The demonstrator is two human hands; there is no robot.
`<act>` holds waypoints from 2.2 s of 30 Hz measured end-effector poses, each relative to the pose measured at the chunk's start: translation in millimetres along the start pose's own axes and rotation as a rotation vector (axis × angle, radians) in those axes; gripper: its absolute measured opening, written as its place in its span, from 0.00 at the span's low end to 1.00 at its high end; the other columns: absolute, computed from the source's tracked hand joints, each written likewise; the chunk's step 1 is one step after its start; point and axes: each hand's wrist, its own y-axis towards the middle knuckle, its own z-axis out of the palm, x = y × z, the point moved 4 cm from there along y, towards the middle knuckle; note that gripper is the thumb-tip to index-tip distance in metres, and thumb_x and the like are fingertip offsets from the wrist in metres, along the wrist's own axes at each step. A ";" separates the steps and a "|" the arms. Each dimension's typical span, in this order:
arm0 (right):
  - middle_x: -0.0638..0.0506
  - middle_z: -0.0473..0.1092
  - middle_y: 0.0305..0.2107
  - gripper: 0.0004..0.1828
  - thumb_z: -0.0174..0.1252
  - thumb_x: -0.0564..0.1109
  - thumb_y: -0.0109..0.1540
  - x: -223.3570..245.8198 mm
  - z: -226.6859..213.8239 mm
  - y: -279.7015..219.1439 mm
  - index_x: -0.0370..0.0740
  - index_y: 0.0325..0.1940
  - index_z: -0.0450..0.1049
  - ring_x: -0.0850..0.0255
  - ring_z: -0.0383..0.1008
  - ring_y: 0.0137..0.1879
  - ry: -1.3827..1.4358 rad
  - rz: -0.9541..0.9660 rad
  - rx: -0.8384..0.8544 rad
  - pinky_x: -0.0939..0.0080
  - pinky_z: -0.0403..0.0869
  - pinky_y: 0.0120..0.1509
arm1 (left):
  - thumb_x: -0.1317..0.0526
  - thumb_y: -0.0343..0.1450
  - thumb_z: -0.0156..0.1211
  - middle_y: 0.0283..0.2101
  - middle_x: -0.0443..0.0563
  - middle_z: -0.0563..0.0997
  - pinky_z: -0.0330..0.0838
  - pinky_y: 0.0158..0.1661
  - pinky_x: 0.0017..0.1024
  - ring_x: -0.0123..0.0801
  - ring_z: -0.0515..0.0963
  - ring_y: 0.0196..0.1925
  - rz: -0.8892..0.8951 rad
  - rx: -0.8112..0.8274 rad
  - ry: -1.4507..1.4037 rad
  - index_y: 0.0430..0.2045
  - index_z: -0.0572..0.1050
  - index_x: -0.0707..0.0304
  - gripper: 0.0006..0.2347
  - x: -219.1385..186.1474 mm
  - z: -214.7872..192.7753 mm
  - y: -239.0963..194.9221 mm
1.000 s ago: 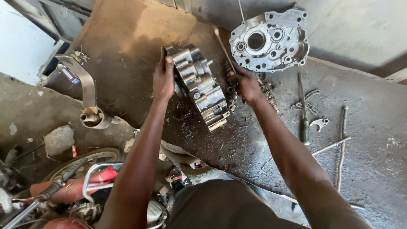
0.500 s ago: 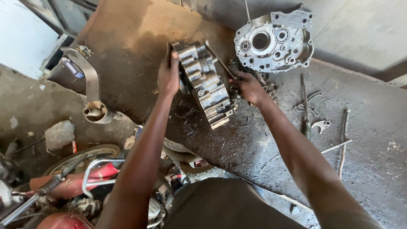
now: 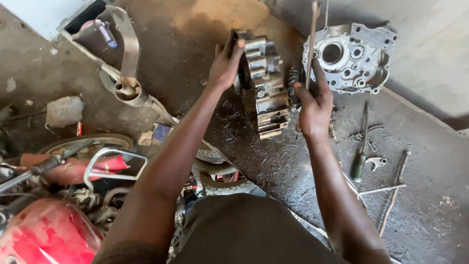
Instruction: Disassembling a motorcycle engine by removing internal gears and shafts from the crankcase
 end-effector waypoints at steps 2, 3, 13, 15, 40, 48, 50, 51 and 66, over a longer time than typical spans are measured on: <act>0.42 0.58 0.70 0.37 0.52 0.41 0.64 -0.8 26.7 -2.7 0.37 0.77 0.52 0.48 0.57 0.73 0.038 -0.099 0.012 0.44 0.62 0.75 | 0.18 0.53 0.15 0.73 0.63 0.47 0.63 0.56 0.64 0.61 0.56 0.68 -0.023 -0.016 -0.036 0.74 0.43 0.39 0.52 2.9 -0.7 -4.7; 0.38 0.49 0.75 0.38 0.50 0.40 0.65 0.7 38.2 -4.7 0.38 0.78 0.47 0.38 0.47 0.83 0.079 -0.197 0.010 0.31 0.55 0.83 | 0.19 0.53 0.14 0.80 0.65 0.31 0.42 0.65 0.78 0.64 0.32 0.80 -0.037 -0.020 -0.067 0.74 0.41 0.37 0.51 3.2 0.4 -6.2; 0.41 0.63 0.69 0.33 0.48 0.39 0.67 -31.2 78.3 15.5 0.48 0.77 0.54 0.50 0.69 0.70 0.150 -0.342 0.058 0.44 0.78 0.70 | 0.23 0.59 0.12 0.77 0.65 0.42 0.61 0.62 0.71 0.64 0.61 0.74 0.085 0.118 0.007 0.74 0.43 0.52 0.49 -0.2 -37.2 -23.2; 0.41 0.72 0.57 0.33 0.46 0.36 0.68 -32.6 75.4 14.6 0.47 0.78 0.51 0.52 0.77 0.60 0.222 -0.346 0.066 0.50 0.84 0.58 | 0.19 0.58 0.27 0.77 0.68 0.45 0.45 0.67 0.71 0.69 0.47 0.76 0.200 0.174 0.435 0.74 0.41 0.53 0.52 7.9 -38.8 -30.5; 0.45 0.66 0.62 0.31 0.56 0.42 0.72 -54.5 67.2 20.6 0.44 0.78 0.54 0.56 0.78 0.57 0.276 -0.278 0.033 0.60 0.82 0.51 | 0.37 0.60 0.81 0.74 0.63 0.58 0.81 0.26 0.29 0.33 0.83 0.29 0.359 0.041 0.560 0.72 0.47 0.53 0.53 43.2 -14.2 -30.4; 0.43 0.69 0.56 0.34 0.53 0.32 0.70 -60.8 68.6 22.2 0.42 0.79 0.52 0.53 0.78 0.58 0.476 -0.172 0.056 0.59 0.81 0.52 | 0.37 0.63 0.81 0.79 0.51 0.41 0.77 0.54 0.40 0.40 0.81 0.56 0.601 -0.183 0.895 0.77 0.49 0.45 0.51 74.5 8.9 -34.3; 0.42 0.65 0.63 0.34 0.53 0.33 0.70 -61.7 67.6 22.1 0.41 0.79 0.51 0.52 0.76 0.59 0.454 -0.204 0.064 0.56 0.80 0.57 | 0.37 0.64 0.80 0.78 0.54 0.43 0.76 0.54 0.41 0.42 0.80 0.57 0.584 -0.154 0.879 0.77 0.45 0.46 0.53 67.0 5.3 -36.6; 0.42 0.61 0.69 0.34 0.53 0.34 0.71 -61.4 67.0 21.8 0.41 0.79 0.51 0.52 0.74 0.61 0.433 -0.236 0.071 0.54 0.78 0.62 | 0.36 0.64 0.80 0.77 0.56 0.45 0.76 0.55 0.42 0.45 0.80 0.58 0.569 -0.125 0.864 0.77 0.42 0.47 0.54 63.5 3.8 -37.7; 0.42 0.61 0.67 0.32 0.49 0.30 0.68 -49.5 66.2 20.2 0.38 0.77 0.54 0.47 0.73 0.62 0.299 -0.314 0.044 0.49 0.77 0.68 | 0.51 0.55 0.90 0.76 0.61 0.53 0.78 0.49 0.52 0.36 0.88 0.40 0.356 0.020 0.513 0.73 0.47 0.56 0.56 42.1 -3.9 -27.3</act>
